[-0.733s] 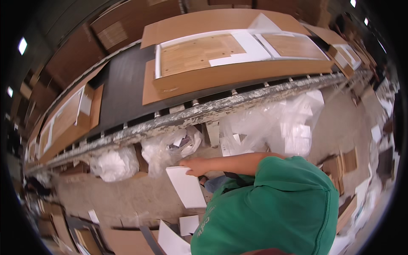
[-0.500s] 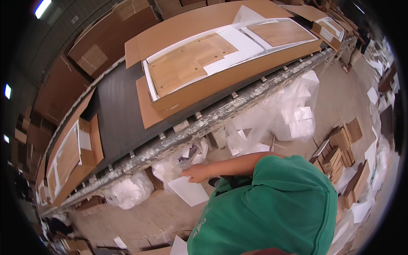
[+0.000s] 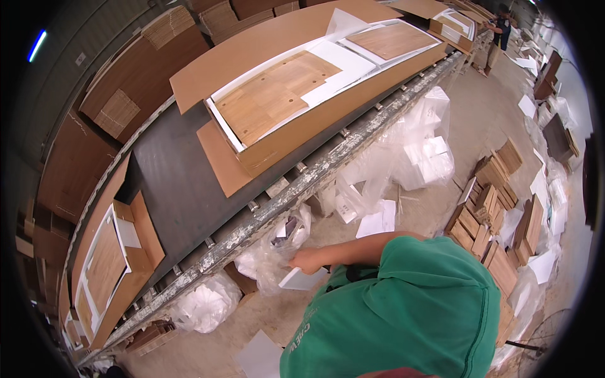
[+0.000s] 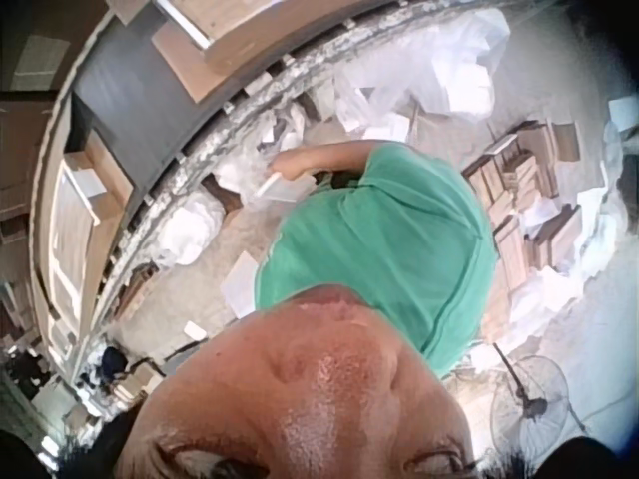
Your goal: The person places foam protective sheets and wooden panels into a cardboard box on a conveyor belt, then collects a stack of wooden boards from a pallet and brings them to the packaging station.
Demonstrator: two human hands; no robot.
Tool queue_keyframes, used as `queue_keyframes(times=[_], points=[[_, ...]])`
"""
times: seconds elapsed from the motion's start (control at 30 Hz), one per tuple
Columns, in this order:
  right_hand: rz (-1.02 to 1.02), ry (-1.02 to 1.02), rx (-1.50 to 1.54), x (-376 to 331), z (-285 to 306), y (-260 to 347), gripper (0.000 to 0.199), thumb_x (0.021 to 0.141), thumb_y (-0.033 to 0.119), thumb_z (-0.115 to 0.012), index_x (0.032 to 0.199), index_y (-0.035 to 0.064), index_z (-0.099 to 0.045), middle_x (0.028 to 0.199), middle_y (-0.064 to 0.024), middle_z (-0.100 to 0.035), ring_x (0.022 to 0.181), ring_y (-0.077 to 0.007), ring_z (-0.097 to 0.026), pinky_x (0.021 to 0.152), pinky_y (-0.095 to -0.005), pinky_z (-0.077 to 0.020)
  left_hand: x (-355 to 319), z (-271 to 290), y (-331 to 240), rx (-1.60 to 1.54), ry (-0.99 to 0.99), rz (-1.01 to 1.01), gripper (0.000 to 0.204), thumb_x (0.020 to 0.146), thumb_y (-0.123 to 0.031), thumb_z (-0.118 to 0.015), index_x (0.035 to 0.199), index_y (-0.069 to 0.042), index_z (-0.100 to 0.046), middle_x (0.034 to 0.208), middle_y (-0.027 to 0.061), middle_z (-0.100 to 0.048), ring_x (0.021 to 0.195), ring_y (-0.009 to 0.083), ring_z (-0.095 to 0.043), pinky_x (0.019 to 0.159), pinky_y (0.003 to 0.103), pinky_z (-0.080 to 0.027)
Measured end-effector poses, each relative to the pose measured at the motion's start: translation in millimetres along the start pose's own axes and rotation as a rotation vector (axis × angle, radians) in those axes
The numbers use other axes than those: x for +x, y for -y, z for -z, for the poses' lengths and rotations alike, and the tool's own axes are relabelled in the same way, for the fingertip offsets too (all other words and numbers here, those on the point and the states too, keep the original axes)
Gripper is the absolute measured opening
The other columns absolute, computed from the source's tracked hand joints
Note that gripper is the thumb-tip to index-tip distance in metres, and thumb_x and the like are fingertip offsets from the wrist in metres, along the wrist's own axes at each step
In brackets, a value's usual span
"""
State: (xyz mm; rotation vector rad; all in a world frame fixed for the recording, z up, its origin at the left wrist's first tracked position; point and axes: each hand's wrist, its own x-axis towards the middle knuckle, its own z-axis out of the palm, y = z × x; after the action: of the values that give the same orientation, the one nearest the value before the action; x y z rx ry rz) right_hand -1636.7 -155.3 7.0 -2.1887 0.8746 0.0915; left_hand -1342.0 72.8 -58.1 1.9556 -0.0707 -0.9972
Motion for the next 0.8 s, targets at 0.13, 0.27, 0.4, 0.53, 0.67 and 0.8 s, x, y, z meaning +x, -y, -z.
queue_keyframes(times=[0.13, 0.27, 0.4, 0.53, 0.67, 0.8], points=[[-0.058, 0.095, -0.067, -28.7, -1.0, 35.4, 0.033, 0.068, 0.005, -0.052, 0.101, 0.0044, -0.054, 0.093, -0.019, -0.061, 0.09, -0.0372, -0.058, 0.072, -0.0481, -0.0454, 8.8, 16.4, -1.6, 0.003, 0.006, -0.012, 0.038, 0.075, -0.013, -0.06, 0.108, 0.003, -0.053, 0.103, 0.0137, -0.057, 0.095, 0.0251, -0.053, 0.082, 0.039, -0.044], [-0.102, 0.213, -0.143, -30.5, -25.8, 51.7, 0.038, 0.068, 0.004, -0.053, 0.106, 0.0025, -0.054, 0.094, -0.0203, -0.061, 0.089, -0.0383, -0.058, 0.07, -0.0469, -0.0465, 16.0, 29.5, -1.4, 0.013, 0.015, -0.028, 0.037, 0.075, -0.012, -0.062, 0.107, 0.004, -0.054, 0.102, 0.0138, -0.058, 0.093, 0.0249, -0.053, 0.08, 0.039, -0.044], [-0.081, 0.196, -0.156, -23.1, -51.4, 49.3, 0.04, 0.067, 0.006, -0.055, 0.107, 0.0035, -0.054, 0.095, -0.0193, -0.061, 0.091, -0.0365, -0.059, 0.073, -0.0455, -0.0469, 18.1, 46.7, 1.6, 0.009, 0.001, -0.04, 0.036, 0.074, -0.011, -0.063, 0.106, 0.004, -0.055, 0.1, 0.0138, -0.058, 0.09, 0.0247, -0.054, 0.079, 0.039, -0.045], [-0.105, 0.202, -0.163, -26.5, -51.4, 56.2, 0.033, 0.066, 0.007, -0.058, 0.099, 0.0036, -0.061, 0.097, -0.0185, -0.062, 0.093, -0.034, -0.059, 0.077, -0.0426, -0.0472, 15.9, 67.3, 8.1, -0.019, -0.048, -0.047, 0.036, 0.073, -0.011, -0.064, 0.104, 0.005, -0.055, 0.098, 0.0139, -0.059, 0.088, 0.0245, -0.055, 0.077, 0.039, -0.046], [-0.107, 0.276, -0.2, -33.7, -46.8, 67.0, 0.039, 0.068, 0.012, -0.059, 0.106, 0.0055, -0.057, 0.097, -0.0181, -0.062, 0.093, -0.0341, -0.059, 0.076, -0.0445, -0.0471, 12.7, 85.3, 17.2, -0.054, -0.11, -0.043, 0.035, 0.073, -0.01, -0.065, 0.103, 0.005, -0.056, 0.097, 0.014, -0.06, 0.086, 0.0243, -0.055, 0.076, 0.038, -0.046], [-0.097, 0.265, -0.184, -29.0, -59.2, 65.5, 0.036, 0.072, 0.019, -0.056, 0.106, 0.0062, -0.057, 0.097, -0.0178, -0.063, 0.093, -0.0339, -0.06, 0.076, -0.0449, -0.0471, 8.1, 101.2, 28.3, -0.085, -0.178, -0.028, 0.034, 0.072, -0.009, -0.066, 0.102, 0.005, -0.057, 0.095, 0.014, -0.06, 0.084, 0.024, -0.056, 0.074, 0.038, -0.047]])
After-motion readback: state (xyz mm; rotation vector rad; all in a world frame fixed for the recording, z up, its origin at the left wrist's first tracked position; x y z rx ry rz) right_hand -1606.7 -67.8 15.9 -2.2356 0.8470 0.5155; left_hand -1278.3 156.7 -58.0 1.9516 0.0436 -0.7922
